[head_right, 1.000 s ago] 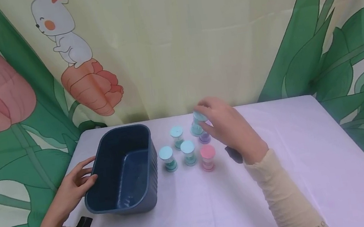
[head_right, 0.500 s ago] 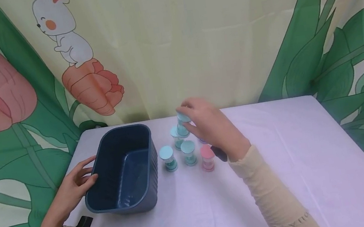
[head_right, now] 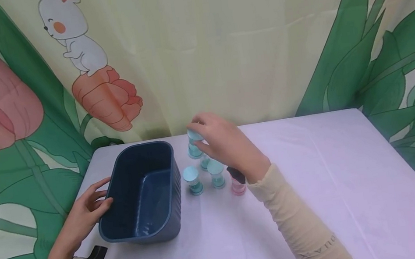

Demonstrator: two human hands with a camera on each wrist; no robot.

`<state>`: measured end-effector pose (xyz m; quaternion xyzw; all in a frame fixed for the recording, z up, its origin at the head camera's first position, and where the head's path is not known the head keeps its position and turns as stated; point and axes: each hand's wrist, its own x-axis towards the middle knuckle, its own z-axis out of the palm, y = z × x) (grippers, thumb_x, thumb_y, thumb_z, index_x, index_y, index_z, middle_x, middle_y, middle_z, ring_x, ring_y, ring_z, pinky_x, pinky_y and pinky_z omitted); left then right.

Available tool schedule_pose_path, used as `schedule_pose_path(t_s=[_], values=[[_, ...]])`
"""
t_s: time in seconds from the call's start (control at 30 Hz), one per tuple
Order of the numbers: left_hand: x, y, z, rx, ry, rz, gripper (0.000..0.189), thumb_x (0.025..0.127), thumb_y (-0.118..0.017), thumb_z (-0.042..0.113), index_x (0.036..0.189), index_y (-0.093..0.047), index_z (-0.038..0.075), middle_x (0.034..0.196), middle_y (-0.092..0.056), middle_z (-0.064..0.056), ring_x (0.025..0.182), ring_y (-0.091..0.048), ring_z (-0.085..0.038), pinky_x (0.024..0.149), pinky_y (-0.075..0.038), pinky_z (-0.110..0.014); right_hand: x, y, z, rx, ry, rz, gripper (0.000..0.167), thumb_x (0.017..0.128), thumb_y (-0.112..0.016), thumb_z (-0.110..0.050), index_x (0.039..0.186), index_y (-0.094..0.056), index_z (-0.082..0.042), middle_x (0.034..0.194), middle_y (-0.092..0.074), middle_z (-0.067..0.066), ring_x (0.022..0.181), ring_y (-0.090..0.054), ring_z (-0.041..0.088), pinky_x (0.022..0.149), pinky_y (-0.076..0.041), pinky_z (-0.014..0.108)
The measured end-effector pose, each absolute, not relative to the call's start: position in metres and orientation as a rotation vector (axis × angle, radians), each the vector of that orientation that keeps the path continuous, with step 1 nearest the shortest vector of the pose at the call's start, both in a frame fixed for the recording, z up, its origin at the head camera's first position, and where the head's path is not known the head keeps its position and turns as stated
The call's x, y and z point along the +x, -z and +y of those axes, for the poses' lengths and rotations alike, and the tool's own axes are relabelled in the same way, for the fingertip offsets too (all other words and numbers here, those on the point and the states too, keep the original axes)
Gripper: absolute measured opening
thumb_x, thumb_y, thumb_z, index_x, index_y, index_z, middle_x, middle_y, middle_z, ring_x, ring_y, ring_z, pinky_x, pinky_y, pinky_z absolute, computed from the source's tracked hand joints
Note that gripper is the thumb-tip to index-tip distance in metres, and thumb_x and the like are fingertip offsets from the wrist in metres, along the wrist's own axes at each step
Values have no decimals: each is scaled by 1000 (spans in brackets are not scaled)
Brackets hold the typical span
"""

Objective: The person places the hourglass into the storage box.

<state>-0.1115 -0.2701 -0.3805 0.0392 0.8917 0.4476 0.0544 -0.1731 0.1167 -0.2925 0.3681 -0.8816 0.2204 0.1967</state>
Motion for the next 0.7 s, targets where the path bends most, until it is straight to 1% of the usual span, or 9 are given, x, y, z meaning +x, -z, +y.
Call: schedule_pose_path(t_s=[0.27, 0.53, 0.7], values=[[-112, 380, -270, 107, -1354, 2721, 64, 100, -60, 29, 155, -31, 14, 134, -55, -28, 121, -57, -47, 92, -54, -55, -177, 292, 103, 1081, -646, -2433, 37, 85, -78, -9, 120, -68, -4, 116, -64, 8, 105, -61, 22, 88, -54, 33], [-111, 382, -271, 83, -1347, 2725, 64, 100, -61, 29, 155, -32, 15, 134, -55, -29, 121, -57, -48, 92, -53, -56, -181, 291, 91, 1110, -627, -2426, 36, 85, -78, -10, 118, -68, -5, 115, -64, 7, 104, -61, 21, 86, -55, 31], [-113, 383, -270, 88, -1370, 2716, 63, 100, -61, 28, 155, -32, 15, 134, -55, -28, 121, -57, -48, 92, -53, -57, -184, 290, 85, 1130, -623, -2427, 37, 85, -78, -10, 120, -67, -4, 116, -64, 7, 106, -60, 21, 88, -55, 30]])
